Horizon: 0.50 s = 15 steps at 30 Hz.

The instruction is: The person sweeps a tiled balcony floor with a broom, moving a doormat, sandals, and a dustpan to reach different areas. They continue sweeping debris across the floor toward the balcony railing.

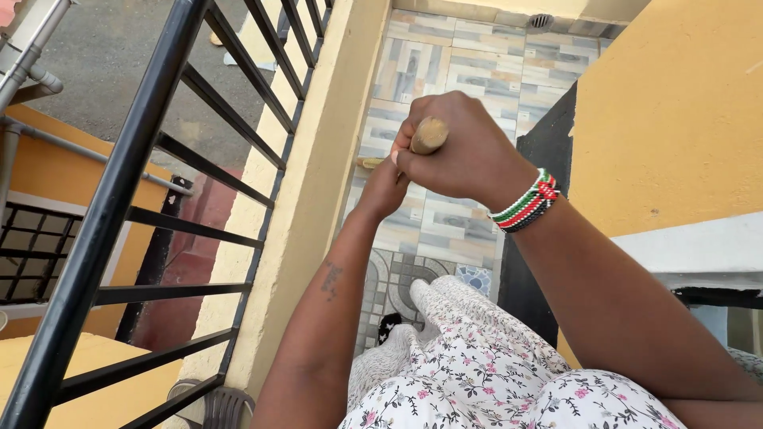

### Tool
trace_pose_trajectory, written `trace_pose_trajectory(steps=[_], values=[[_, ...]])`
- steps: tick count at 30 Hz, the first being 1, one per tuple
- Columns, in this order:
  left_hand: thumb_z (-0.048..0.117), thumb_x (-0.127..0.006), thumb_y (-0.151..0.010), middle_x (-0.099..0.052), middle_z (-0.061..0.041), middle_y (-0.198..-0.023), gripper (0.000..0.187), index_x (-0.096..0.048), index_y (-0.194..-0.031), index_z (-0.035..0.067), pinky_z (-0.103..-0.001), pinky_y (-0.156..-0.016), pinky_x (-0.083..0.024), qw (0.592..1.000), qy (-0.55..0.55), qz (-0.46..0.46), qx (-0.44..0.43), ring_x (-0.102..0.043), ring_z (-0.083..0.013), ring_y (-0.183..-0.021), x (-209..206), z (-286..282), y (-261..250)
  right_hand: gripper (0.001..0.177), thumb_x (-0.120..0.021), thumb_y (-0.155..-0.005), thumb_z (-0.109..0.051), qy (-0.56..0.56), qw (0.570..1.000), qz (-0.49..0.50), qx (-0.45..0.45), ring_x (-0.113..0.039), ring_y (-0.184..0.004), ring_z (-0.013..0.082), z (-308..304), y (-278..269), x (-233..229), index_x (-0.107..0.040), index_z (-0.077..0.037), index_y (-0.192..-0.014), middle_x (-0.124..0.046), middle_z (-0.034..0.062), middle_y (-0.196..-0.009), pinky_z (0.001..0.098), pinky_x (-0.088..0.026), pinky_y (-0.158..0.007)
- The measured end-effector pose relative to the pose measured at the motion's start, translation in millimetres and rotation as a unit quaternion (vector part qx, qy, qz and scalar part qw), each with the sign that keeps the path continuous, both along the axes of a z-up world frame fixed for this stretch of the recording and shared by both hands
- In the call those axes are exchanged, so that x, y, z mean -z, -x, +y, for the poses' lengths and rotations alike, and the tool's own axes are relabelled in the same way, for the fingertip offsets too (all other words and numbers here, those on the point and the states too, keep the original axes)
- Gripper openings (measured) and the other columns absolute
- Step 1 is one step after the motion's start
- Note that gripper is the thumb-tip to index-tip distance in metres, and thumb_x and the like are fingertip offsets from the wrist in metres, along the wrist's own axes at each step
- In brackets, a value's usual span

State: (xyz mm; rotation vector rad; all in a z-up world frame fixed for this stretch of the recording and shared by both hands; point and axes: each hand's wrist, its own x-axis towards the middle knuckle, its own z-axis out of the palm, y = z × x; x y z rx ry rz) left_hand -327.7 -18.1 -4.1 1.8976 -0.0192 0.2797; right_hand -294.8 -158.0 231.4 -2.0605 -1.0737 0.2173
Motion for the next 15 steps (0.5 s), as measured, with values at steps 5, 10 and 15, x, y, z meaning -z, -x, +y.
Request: trace_pose_trajectory(steps=[5,10,15], values=[[0.015,-0.059,-0.101,-0.071,-0.018,-0.122,0.032,-0.059,-0.131,0.004,-0.041,-0.094,-0.051,0.998,0.002,0.058,-0.024,-0.067,-0.0353,-0.113,0,17,34,0.016,-0.077,-0.072,-0.015,0.036,0.999,0.024,-0.002,-0.072,-0.061,0.0168,21,5,3,-0.069,-0.001,-0.068,-0.073,0.0097,-0.070,0.0327,-0.058,-0.060],[0.025,-0.066,-0.099,-0.075,-0.013,-0.108,0.026,-0.065,-0.120,0.011,-0.040,-0.084,-0.054,0.991,-0.052,0.104,-0.073,-0.071,-0.0326,-0.098,-42,23,78,0.009,-0.075,-0.067,-0.015,0.061,0.997,0.044,-0.020,-0.071,-0.059,0.0153,45,10,-31,-0.076,-0.007,-0.071,-0.074,0.0054,-0.066,0.0322,-0.058,-0.060],[0.027,-0.066,-0.098,-0.076,-0.008,-0.095,0.018,-0.069,-0.111,0.014,-0.042,-0.074,-0.055,0.988,-0.102,0.084,-0.080,-0.073,-0.0307,-0.086,-68,23,104,0.019,-0.078,-0.069,-0.018,0.110,0.990,0.088,0.005,-0.067,-0.057,0.0195,56,15,-51,-0.071,-0.001,-0.074,-0.069,0.0088,-0.064,0.0342,-0.052,-0.053]])
